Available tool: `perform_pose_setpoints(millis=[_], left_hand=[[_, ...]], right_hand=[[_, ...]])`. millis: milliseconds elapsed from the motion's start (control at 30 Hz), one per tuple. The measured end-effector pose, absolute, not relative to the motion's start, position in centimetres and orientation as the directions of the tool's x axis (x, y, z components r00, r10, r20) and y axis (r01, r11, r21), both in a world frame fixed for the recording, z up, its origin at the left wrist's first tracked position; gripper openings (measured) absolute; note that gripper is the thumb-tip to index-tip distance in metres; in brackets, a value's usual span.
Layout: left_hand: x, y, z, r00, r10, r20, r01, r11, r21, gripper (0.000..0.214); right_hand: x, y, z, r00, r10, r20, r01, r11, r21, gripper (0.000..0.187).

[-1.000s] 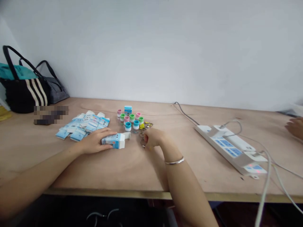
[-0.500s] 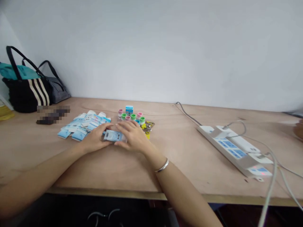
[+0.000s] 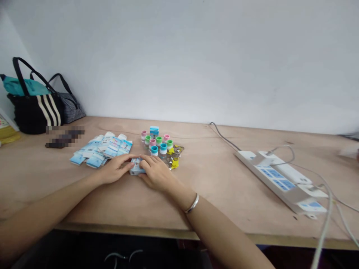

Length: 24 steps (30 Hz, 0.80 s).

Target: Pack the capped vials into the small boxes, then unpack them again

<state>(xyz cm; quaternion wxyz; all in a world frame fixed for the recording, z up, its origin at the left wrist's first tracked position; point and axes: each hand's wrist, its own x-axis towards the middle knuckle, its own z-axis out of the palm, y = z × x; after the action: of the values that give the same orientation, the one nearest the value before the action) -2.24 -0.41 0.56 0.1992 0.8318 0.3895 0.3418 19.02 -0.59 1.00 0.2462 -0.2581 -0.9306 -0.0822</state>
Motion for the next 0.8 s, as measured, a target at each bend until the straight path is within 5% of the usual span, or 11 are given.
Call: perform_pose_setpoints(millis=[267,533,800], left_hand=[[-2.3,-0.4,-0.8,0.373,0.774,0.511,0.62,-0.618,0.483,0.042],[-2.3,-1.4,0.0,0.654,0.565,0.504,0.587,-0.798,0.133,0.05],[-2.9,-1.1,-1.0,0.655,0.589,0.473,0.594,-0.788,0.159,0.043]], right_hand=[[19.3,-0.8,0.9,-0.734,0.495,0.466,0.551,0.834,-0.018,0.016],[18.9,-1.2,1.1,-0.767,0.463,0.445,0.554,0.827,0.094,0.029],[18.9,-2.2,1.1,-0.783,0.516,0.349,0.596,0.782,0.181,0.03]])
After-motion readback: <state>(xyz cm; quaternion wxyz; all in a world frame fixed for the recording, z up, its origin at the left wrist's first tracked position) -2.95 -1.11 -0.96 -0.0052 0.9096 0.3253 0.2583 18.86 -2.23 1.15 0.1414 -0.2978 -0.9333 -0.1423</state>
